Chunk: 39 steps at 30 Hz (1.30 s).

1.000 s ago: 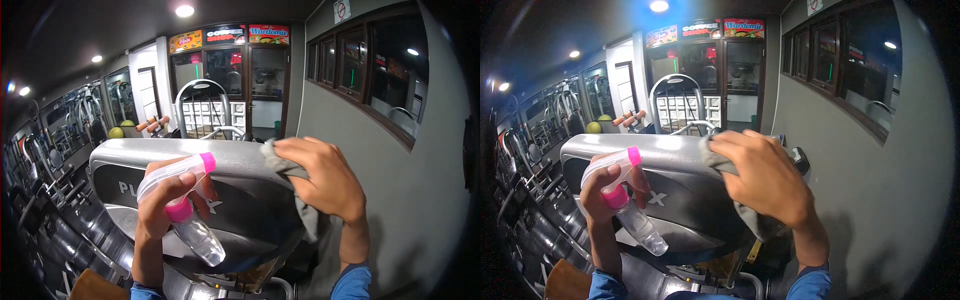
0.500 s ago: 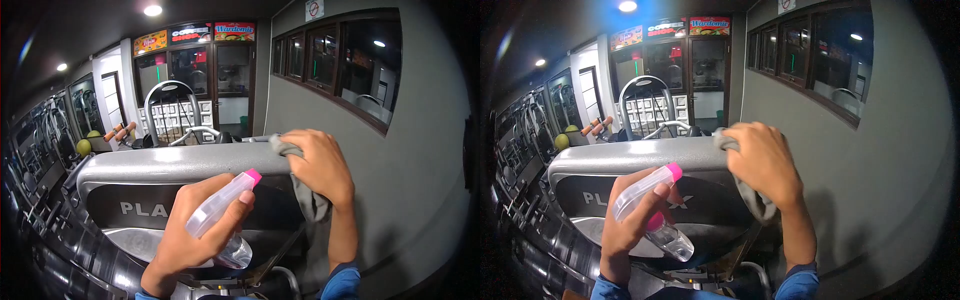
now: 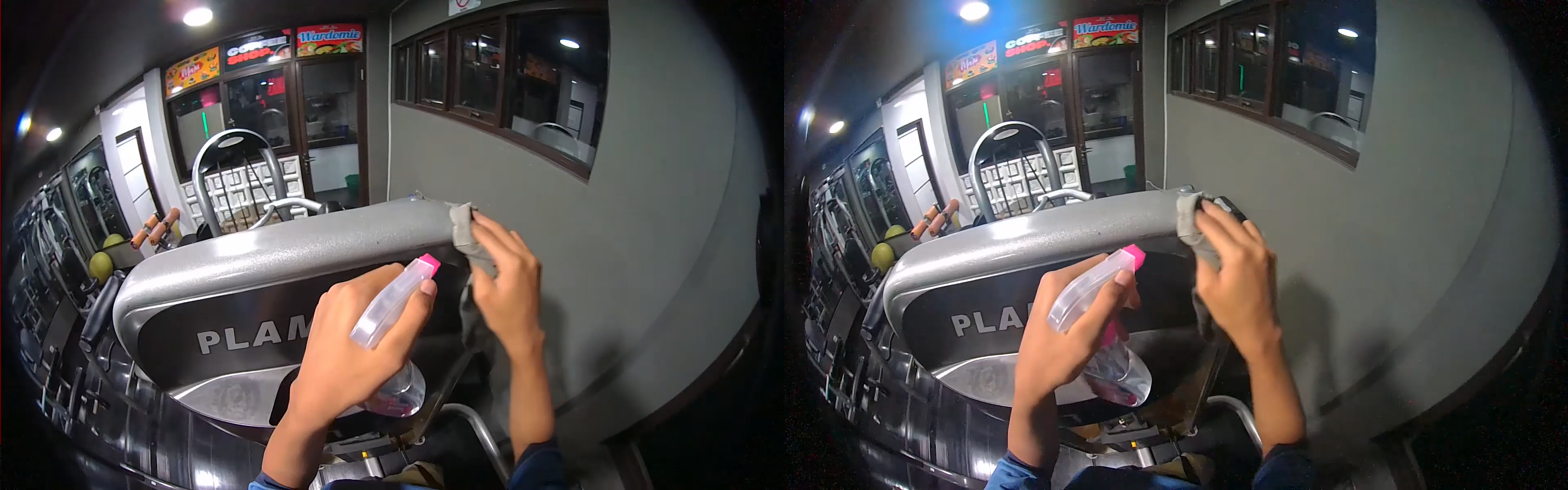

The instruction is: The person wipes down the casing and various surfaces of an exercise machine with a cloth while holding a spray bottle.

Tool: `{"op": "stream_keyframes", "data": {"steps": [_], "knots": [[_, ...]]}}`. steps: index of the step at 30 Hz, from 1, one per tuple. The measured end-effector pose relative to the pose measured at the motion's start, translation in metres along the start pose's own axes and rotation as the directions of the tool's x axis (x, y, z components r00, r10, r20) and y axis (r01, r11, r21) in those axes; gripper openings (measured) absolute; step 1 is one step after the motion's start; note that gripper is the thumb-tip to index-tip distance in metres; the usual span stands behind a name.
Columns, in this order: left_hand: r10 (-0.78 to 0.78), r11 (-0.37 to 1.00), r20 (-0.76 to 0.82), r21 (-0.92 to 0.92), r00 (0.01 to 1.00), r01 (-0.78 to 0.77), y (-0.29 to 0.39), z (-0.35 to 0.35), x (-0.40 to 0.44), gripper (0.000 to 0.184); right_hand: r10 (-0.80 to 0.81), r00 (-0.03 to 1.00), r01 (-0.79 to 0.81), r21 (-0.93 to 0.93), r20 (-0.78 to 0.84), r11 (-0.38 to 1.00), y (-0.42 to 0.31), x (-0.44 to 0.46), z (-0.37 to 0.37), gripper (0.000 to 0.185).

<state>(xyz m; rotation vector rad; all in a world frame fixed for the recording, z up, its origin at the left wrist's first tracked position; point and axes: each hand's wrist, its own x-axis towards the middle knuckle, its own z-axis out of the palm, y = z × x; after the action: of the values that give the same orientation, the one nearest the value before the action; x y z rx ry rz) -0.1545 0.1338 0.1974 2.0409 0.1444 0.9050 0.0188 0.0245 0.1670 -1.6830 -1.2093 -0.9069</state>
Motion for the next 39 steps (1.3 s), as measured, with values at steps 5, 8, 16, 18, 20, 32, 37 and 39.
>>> {"op": "stream_keyframes", "data": {"steps": [5,8,16,18,20,32,37,39], "knots": [[0.016,0.995,0.037,-0.096,0.999,-0.013,-0.006,0.003,0.003,0.033,-0.062,0.995,0.068,-0.078,0.079,0.995,-0.014,-0.025,-0.007,0.043],[-0.107,0.974,0.054,-0.194,0.993,0.116,-0.002,0.0,0.003,0.036,0.007,0.994,0.001,-0.066,0.112,0.998,0.005,-0.044,-0.011,0.04],[-0.003,0.948,0.081,-0.316,0.997,0.029,-0.011,-0.006,0.003,0.041,0.007,0.999,-0.014,-0.14,-0.049,0.99,-0.016,-0.063,0.02,0.048],[-0.088,0.908,0.165,-0.391,0.982,0.147,-0.002,-0.007,-0.003,0.039,-0.009,0.999,0.004,-0.158,-0.035,0.987,-0.007,-0.069,0.02,0.045],[-0.102,0.906,0.196,-0.386,0.975,0.173,0.001,-0.008,-0.007,0.038,0.02,0.999,-0.024,-0.165,-0.029,0.986,0.005,-0.081,0.013,0.042],[-0.167,0.891,0.22,-0.383,0.961,0.243,-0.009,0.014,-0.008,0.041,0.069,0.998,-0.068,-0.096,0.004,0.993,0.023,-0.118,0.015,0.042],[-0.232,0.932,0.108,-0.261,0.967,0.253,-0.01,0.029,-0.017,0.043,0.141,0.978,-0.129,0.089,-0.156,0.988,0.048,-0.115,0.008,0.036],[-0.256,0.936,0.03,-0.243,0.966,0.256,-0.013,0.033,-0.02,0.042,0.243,0.954,-0.216,0.159,-0.178,0.963,0.053,-0.113,0.001,0.035]]}}
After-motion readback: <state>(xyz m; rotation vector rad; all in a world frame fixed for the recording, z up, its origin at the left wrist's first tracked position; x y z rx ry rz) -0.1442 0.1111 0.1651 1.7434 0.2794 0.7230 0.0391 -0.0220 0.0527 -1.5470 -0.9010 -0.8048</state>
